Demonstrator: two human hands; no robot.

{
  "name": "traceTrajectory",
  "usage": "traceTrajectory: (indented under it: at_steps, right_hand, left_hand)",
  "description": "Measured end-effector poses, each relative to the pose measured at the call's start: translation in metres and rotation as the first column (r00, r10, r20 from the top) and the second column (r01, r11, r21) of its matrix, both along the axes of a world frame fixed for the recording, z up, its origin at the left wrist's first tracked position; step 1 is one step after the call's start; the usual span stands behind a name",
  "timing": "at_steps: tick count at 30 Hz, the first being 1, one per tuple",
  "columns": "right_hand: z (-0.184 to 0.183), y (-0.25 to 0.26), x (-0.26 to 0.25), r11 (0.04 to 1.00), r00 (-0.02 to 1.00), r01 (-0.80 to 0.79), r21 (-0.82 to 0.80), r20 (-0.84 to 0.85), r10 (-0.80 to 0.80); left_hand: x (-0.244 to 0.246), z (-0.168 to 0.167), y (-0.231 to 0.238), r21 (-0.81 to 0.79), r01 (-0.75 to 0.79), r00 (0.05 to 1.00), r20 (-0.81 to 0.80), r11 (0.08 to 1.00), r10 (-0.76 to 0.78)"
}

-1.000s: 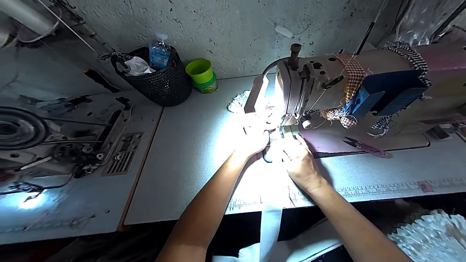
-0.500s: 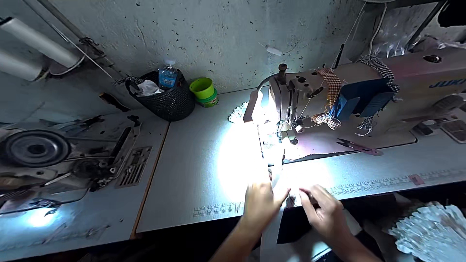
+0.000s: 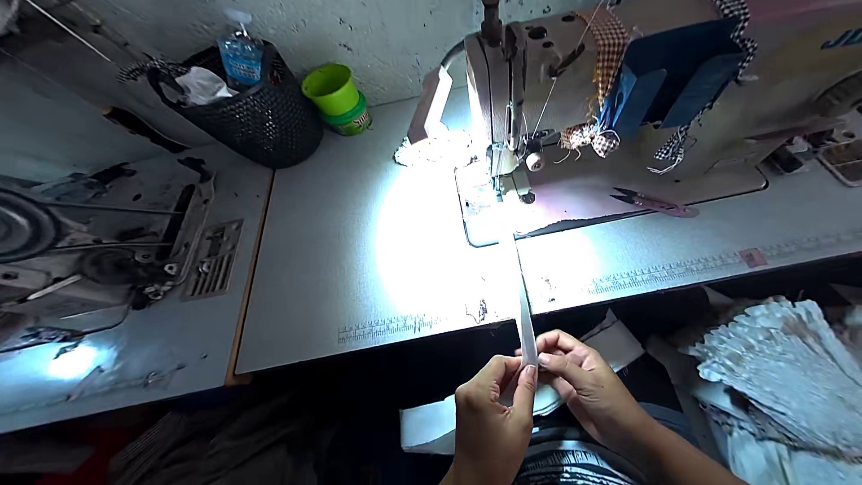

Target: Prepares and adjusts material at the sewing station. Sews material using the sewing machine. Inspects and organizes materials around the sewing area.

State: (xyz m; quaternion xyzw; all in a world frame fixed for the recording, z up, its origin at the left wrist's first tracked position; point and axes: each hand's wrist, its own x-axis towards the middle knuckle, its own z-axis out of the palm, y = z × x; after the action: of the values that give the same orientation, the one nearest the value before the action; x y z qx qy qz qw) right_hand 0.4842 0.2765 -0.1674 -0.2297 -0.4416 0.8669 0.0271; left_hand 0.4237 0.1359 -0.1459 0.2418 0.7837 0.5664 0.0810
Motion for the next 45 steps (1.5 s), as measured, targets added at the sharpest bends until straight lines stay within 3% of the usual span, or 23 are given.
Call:
traceTrajectory:
  at_steps: [2,6,10,13,15,18,20,23,27,32,34,40,45]
  right_hand:
    - [-0.001,-0.004,0.0,0.988,0.997,-0.083,-0.132,-0.011,0.083]
    - [0.012,-0.013,-0.003,0.986,0.992,-0.113,-0.124,-0.074,0.104]
    - [0.074,-0.006,-0.005,0.984,0.955,-0.11,-0.142,-0.288,0.065]
    - [0.09,0.004,0.004,1.0,0.952,0.0,-0.024,-0.307,-0.007]
    - [0.072,0.005,0.016,0.997,0.969,0.002,0.078,-0.245,0.017]
    - [0.027,-0.005,0.032,0.994,0.996,-0.057,0.09,-0.056,0.063]
    - [0.002,-0.007,0.035,0.994,0.994,-0.085,0.064,0.068,0.08]
    - [-0.016,-0.004,0.035,0.99,0.987,-0.116,0.076,0.121,0.106]
    - [-0.019,-0.003,0.035,0.987,0.983,-0.144,0.065,0.119,0.136]
    - [-0.02,-0.008,0.035,0.973,0.977,-0.198,0.121,0.105,0.186]
    - [-0.022,-0.009,0.035,0.966,0.977,-0.203,0.161,0.095,0.189]
    - [-0.023,-0.011,0.036,0.954,0.973,-0.227,0.195,0.084,0.214]
    - [-0.025,-0.009,0.036,0.94,0.966,-0.257,0.224,0.099,0.241]
  left_hand:
    - [0.007,0.001,-0.007,-0.074,0.004,0.999,0.033,0.997,-0.001]
    - [0.009,0.034,-0.032,-0.341,0.047,0.999,0.013,0.939,-0.045]
    - [0.015,0.112,-0.038,-0.159,0.244,0.967,-0.029,0.957,-0.252]
    - [0.021,0.132,-0.03,-0.178,0.314,0.934,-0.12,0.933,-0.337]
    - [0.017,0.118,-0.025,-0.251,0.336,0.937,-0.011,0.908,-0.35]
    - [0.003,0.061,-0.013,-0.243,0.204,0.977,0.104,0.948,-0.184]
    - [0.001,0.027,-0.006,-0.221,0.075,0.995,0.079,0.972,-0.059]
    - [0.01,-0.003,-0.001,-0.188,-0.043,0.999,-0.04,0.981,0.036]
    - [0.015,-0.009,-0.003,-0.174,-0.077,0.996,-0.05,0.982,0.069]
    - [0.022,-0.012,-0.005,-0.237,-0.071,0.912,-0.408,0.969,-0.032]
    - [0.024,-0.014,-0.004,-0.268,-0.073,0.882,-0.467,0.961,-0.063]
    - [0.022,-0.019,-0.001,-0.331,-0.064,0.832,-0.539,0.942,-0.133]
    - [0.019,-0.021,0.0,-0.389,-0.081,0.875,-0.469,0.918,-0.122]
